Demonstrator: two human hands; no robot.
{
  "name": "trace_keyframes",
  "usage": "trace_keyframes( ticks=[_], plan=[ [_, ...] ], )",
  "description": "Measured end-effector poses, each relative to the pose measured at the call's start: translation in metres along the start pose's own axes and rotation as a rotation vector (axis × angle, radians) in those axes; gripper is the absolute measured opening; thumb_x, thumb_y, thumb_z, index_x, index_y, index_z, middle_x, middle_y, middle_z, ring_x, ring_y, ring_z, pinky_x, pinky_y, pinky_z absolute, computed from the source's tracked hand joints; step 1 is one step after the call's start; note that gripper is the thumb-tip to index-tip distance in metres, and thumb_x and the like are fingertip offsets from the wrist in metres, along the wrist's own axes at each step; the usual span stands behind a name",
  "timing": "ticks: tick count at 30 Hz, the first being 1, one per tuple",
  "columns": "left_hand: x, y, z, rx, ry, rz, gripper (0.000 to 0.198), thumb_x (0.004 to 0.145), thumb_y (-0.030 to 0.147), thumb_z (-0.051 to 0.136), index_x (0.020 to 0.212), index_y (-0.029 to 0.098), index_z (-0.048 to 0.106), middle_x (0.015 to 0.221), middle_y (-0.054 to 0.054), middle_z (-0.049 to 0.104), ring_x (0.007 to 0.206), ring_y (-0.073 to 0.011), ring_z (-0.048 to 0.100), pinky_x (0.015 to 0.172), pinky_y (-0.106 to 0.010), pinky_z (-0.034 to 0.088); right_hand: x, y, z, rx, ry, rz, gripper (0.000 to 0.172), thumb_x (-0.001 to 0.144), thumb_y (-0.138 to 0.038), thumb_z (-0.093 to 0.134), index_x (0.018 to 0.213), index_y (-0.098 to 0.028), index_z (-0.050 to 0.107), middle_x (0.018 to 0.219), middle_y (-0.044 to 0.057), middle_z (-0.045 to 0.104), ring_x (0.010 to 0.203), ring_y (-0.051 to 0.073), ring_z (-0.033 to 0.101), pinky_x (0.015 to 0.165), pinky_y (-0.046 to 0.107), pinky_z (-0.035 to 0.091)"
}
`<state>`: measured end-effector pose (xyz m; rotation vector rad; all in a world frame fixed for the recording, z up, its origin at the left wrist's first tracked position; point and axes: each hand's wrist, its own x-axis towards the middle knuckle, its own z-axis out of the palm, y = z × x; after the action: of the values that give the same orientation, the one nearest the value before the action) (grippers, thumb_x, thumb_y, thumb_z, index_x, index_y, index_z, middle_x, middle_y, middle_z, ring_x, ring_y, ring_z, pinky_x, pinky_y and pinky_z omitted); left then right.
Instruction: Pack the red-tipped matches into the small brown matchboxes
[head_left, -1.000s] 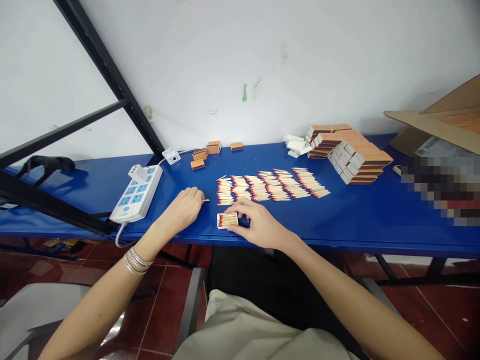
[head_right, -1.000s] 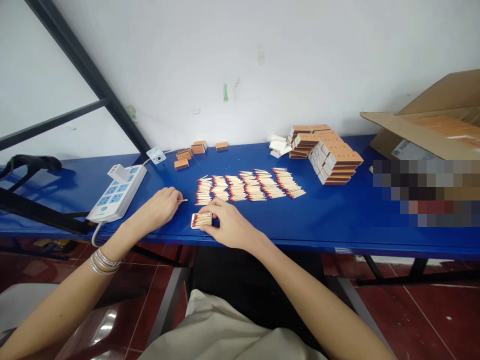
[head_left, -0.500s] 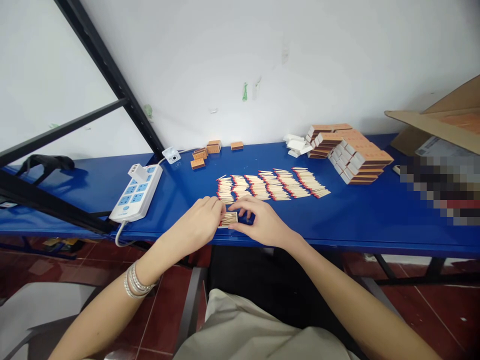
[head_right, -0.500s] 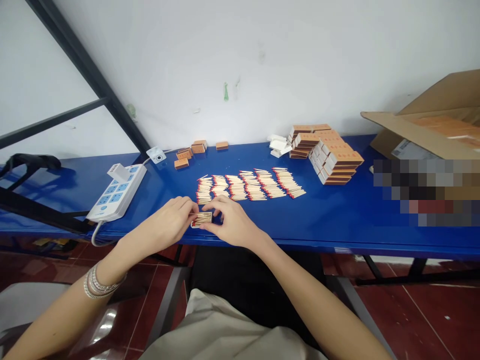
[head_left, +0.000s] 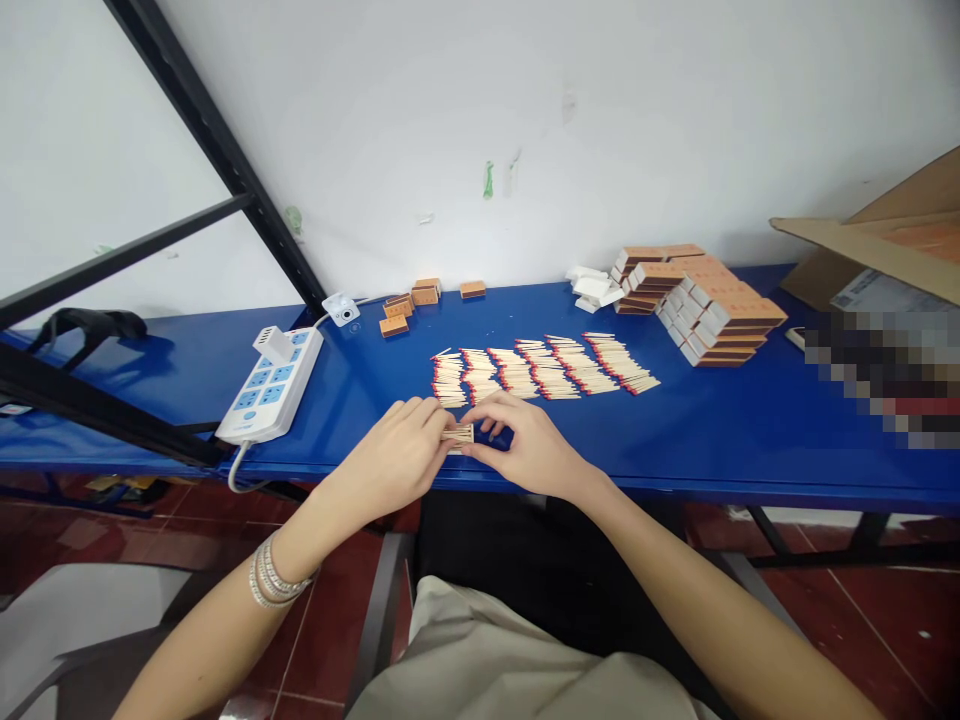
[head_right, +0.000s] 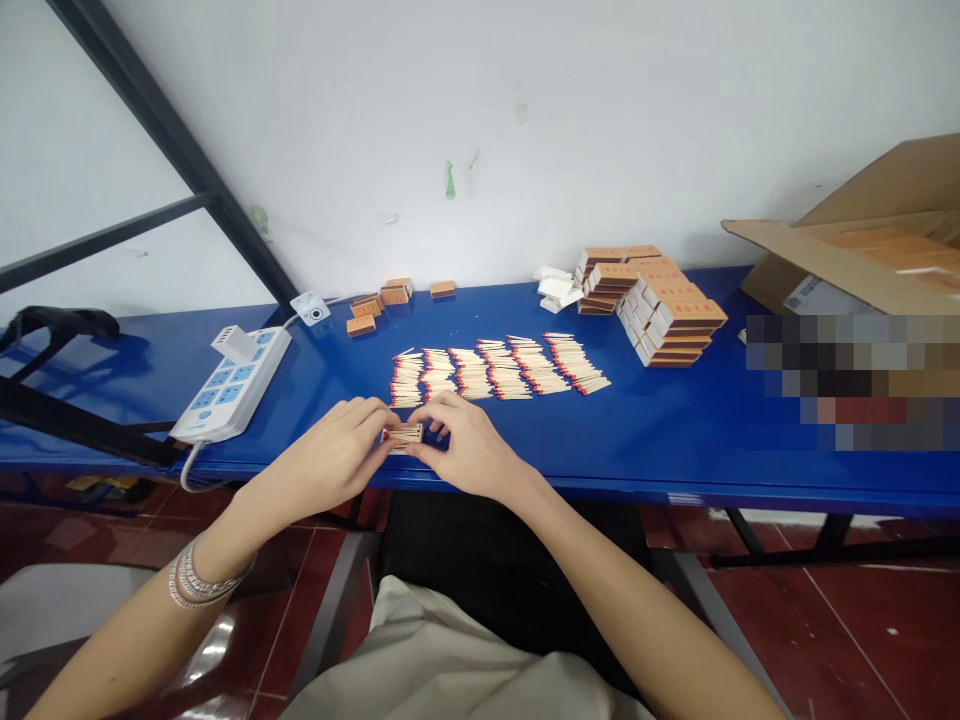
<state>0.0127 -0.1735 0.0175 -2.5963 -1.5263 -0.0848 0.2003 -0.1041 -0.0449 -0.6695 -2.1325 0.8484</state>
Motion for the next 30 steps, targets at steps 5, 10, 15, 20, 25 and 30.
trace_keyframes(
  ticks=[5, 10, 15, 20, 25, 30],
  plan=[
    [-0.024, -0.017, 0.004, -0.341, 0.113, -0.161, 0.02, 0.096, 0.029, 0.052, 0.113, 0.019, 0.056, 0.112, -0.008, 0.059, 0.099, -0.0214, 0.059, 0.086, -0.036, 0.05, -0.002, -0.007, 0.003, -0.132, -0.008, -0.15, 0.021, 0.091, -0.029, 0.062, 0.108, -0.023, 0.071, 0.115, 0.01, 0.062, 0.106, 0.021, 0.06, 0.096, 0.039, 0.048],
    [-0.028, -0.02, 0.025, -0.48, 0.186, -0.198, 0.046, 0.09, 0.039, 0.064, 0.132, 0.022, 0.052, 0.127, -0.009, 0.059, 0.113, -0.0227, 0.057, 0.095, -0.038, 0.049, -0.004, -0.009, 0.008, -0.337, -0.075, -0.25, 0.025, 0.097, -0.028, 0.051, 0.114, -0.025, 0.071, 0.131, 0.008, 0.061, 0.115, 0.023, 0.055, 0.097, 0.042, 0.044],
    [-0.022, -0.021, 0.04, -0.535, 0.234, -0.151, 0.033, 0.092, 0.037, 0.061, 0.121, 0.021, 0.061, 0.119, -0.007, 0.066, 0.108, -0.0216, 0.059, 0.096, -0.039, 0.048, -0.007, -0.009, 0.012, -0.535, -0.067, -0.299, 0.028, 0.099, -0.028, 0.049, 0.117, -0.023, 0.069, 0.127, 0.009, 0.064, 0.104, 0.022, 0.058, 0.086, 0.037, 0.043],
    [-0.025, -0.02, 0.049, -0.525, 0.329, -0.176, 0.033, 0.089, 0.035, 0.066, 0.118, 0.021, 0.061, 0.109, -0.005, 0.069, 0.093, -0.0186, 0.061, 0.085, -0.034, 0.051, -0.004, -0.015, 0.009, -0.646, -0.113, -0.313, 0.03, 0.101, -0.029, 0.045, 0.117, -0.021, 0.069, 0.12, 0.008, 0.068, 0.097, 0.02, 0.06, 0.079, 0.036, 0.04],
    [-0.029, -0.019, 0.053, -0.493, 0.349, -0.224, 0.032, 0.087, 0.038, 0.069, 0.113, 0.021, 0.062, 0.099, -0.004, 0.069, 0.085, -0.017, 0.06, 0.081, -0.032, 0.05, -0.004, -0.015, 0.007, -0.663, -0.158, -0.305, 0.032, 0.101, -0.031, 0.044, 0.121, -0.021, 0.066, 0.128, 0.008, 0.065, 0.104, 0.021, 0.06, 0.082, 0.036, 0.038],
    [-0.029, -0.017, 0.053, -0.456, 0.358, -0.218, 0.03, 0.088, 0.037, 0.067, 0.113, 0.021, 0.062, 0.097, -0.004, 0.068, 0.087, -0.0178, 0.06, 0.082, -0.032, 0.049, -0.008, -0.016, 0.007, -0.719, -0.184, -0.315, 0.034, 0.101, -0.031, 0.044, 0.126, -0.017, 0.062, 0.131, 0.011, 0.063, 0.103, 0.023, 0.06, 0.081, 0.039, 0.038]
  ],
)
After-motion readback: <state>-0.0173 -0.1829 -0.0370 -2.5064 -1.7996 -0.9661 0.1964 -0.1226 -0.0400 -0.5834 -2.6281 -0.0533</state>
